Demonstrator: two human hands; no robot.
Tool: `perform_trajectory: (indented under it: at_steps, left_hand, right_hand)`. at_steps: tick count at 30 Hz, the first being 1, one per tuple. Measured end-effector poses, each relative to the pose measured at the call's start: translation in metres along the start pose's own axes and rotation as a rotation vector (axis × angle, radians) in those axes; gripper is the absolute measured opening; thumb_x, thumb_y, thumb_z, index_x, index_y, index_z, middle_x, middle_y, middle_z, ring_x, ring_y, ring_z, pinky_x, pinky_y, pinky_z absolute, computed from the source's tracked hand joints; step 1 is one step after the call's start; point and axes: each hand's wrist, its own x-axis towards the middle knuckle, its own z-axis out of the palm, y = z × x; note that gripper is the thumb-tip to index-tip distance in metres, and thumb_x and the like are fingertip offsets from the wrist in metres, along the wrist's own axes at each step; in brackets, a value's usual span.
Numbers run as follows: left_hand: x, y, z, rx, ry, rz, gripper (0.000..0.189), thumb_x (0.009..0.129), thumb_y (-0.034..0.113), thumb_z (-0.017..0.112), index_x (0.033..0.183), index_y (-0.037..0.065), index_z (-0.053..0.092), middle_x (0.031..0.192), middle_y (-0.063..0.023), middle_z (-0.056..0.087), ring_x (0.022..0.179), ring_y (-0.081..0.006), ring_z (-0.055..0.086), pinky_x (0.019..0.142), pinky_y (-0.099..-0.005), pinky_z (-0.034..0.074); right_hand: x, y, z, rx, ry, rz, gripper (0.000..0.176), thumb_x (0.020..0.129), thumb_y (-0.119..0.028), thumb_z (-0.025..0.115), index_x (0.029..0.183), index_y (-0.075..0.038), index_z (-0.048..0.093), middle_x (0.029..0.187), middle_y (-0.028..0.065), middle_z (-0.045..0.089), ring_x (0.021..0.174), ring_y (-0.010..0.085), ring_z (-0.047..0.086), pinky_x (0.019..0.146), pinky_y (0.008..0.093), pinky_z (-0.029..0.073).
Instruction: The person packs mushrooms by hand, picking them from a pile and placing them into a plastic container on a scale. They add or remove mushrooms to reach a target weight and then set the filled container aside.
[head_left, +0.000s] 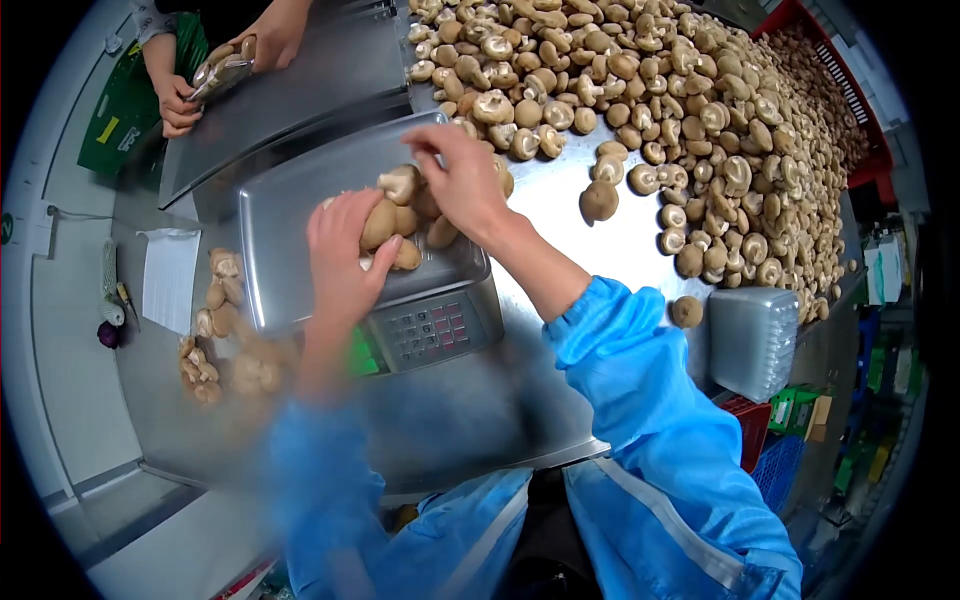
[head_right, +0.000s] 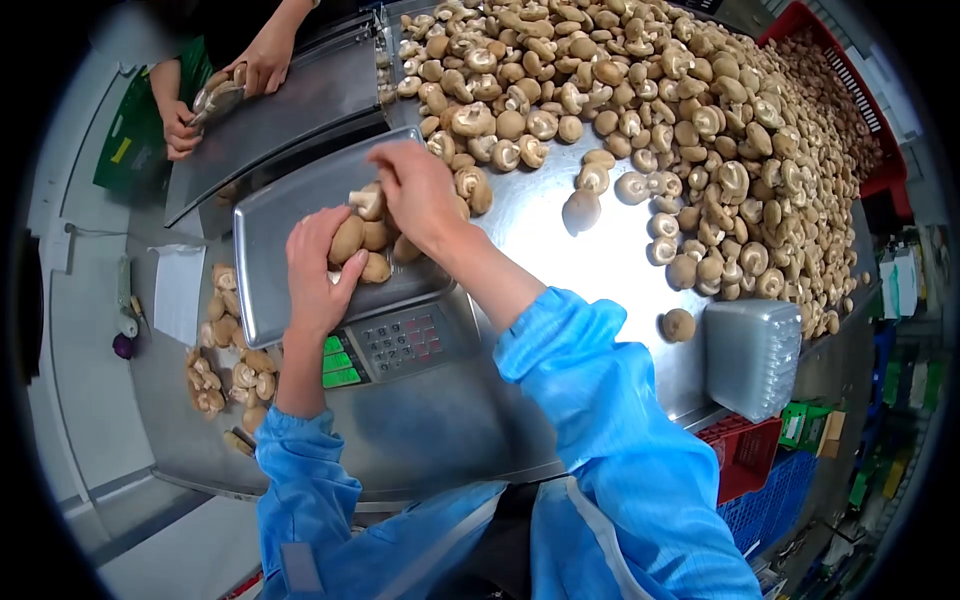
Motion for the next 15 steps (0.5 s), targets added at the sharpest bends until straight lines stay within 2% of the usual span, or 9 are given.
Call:
perform_trajectory:
  at_steps: [1, 4, 5, 8, 9, 12, 15]
  left_hand:
    - [0.000, 0.001, 0.000, 0.005, 0.006, -0.006, 0.049, 0.078, 0.023, 0.069, 0.123, 0.008, 0.056, 0.122, -0.0124, 0.059, 0.119, -0.0341, 0.050, 0.108, -0.0469, 0.030]
    - [-0.002, 0.001, 0.000, 0.014, 0.001, -0.022, 0.048, 0.079, 0.024, 0.068, 0.124, 0.008, 0.056, 0.123, -0.0125, 0.059, 0.120, -0.0343, 0.050, 0.108, -0.0458, 0.030]
    - [-0.002, 0.001, 0.001, 0.017, -0.003, -0.021, 0.049, 0.080, 0.024, 0.068, 0.124, 0.008, 0.056, 0.123, -0.0124, 0.059, 0.121, -0.0342, 0.050, 0.109, -0.0457, 0.030]
    - [0.000, 0.003, -0.001, 0.029, -0.024, -0.012, 0.050, 0.079, 0.024, 0.068, 0.125, 0.008, 0.056, 0.125, -0.0127, 0.058, 0.122, -0.0342, 0.049, 0.109, -0.0459, 0.030]
    - [-0.001, 0.003, -0.002, 0.032, -0.026, -0.015, 0.050, 0.080, 0.025, 0.068, 0.125, 0.008, 0.056, 0.125, -0.0127, 0.058, 0.122, -0.0342, 0.049, 0.109, -0.0459, 0.030]
    - [0.000, 0.004, -0.001, 0.031, -0.025, -0.021, 0.050, 0.080, 0.026, 0.068, 0.125, 0.008, 0.056, 0.125, -0.0129, 0.058, 0.122, -0.0342, 0.048, 0.109, -0.0458, 0.030]
    - [0.000, 0.005, -0.002, 0.021, -0.032, -0.030, 0.048, 0.082, 0.029, 0.065, 0.124, 0.007, 0.056, 0.123, -0.0139, 0.058, 0.121, -0.0342, 0.048, 0.109, -0.0457, 0.030]
  right_hand:
    - [-0.001, -0.006, -0.007, 0.022, 0.026, 0.023, 0.019, 0.085, -0.001, 0.062, 0.102, -0.006, 0.067, 0.096, 0.0127, 0.065, 0.086, 0.0286, 0.065, 0.077, 0.0335, 0.051]
    - [-0.008, -0.017, -0.020, -0.036, -0.108, -0.041, 0.015, 0.085, -0.003, 0.059, 0.099, -0.007, 0.064, 0.095, 0.0104, 0.062, 0.088, 0.0304, 0.062, 0.078, 0.0382, 0.051]
    - [-0.009, -0.013, -0.020, -0.121, -0.107, -0.147, 0.017, 0.084, -0.003, 0.059, 0.101, -0.007, 0.063, 0.101, 0.0102, 0.061, 0.094, 0.0314, 0.060, 0.083, 0.0399, 0.050]
    - [-0.004, 0.012, -0.007, -0.147, -0.202, -0.154, 0.020, 0.085, -0.008, 0.062, 0.104, -0.003, 0.064, 0.114, 0.0130, 0.060, 0.103, 0.0336, 0.058, 0.091, 0.0393, 0.048]
    - [-0.003, 0.014, -0.004, -0.170, -0.285, -0.088, 0.023, 0.085, -0.012, 0.062, 0.106, -0.002, 0.063, 0.122, 0.0146, 0.057, 0.109, 0.0343, 0.056, 0.094, 0.0403, 0.046]
    - [0.005, 0.013, 0.002, -0.264, -0.304, 0.003, 0.025, 0.084, -0.012, 0.063, 0.107, -0.002, 0.063, 0.121, 0.0151, 0.056, 0.109, 0.0347, 0.056, 0.094, 0.0400, 0.046]
    - [0.021, 0.011, 0.004, -0.246, -0.291, 0.152, 0.021, 0.080, -0.012, 0.067, 0.099, -0.004, 0.062, 0.111, 0.0164, 0.057, 0.105, 0.0355, 0.057, 0.091, 0.0416, 0.048]
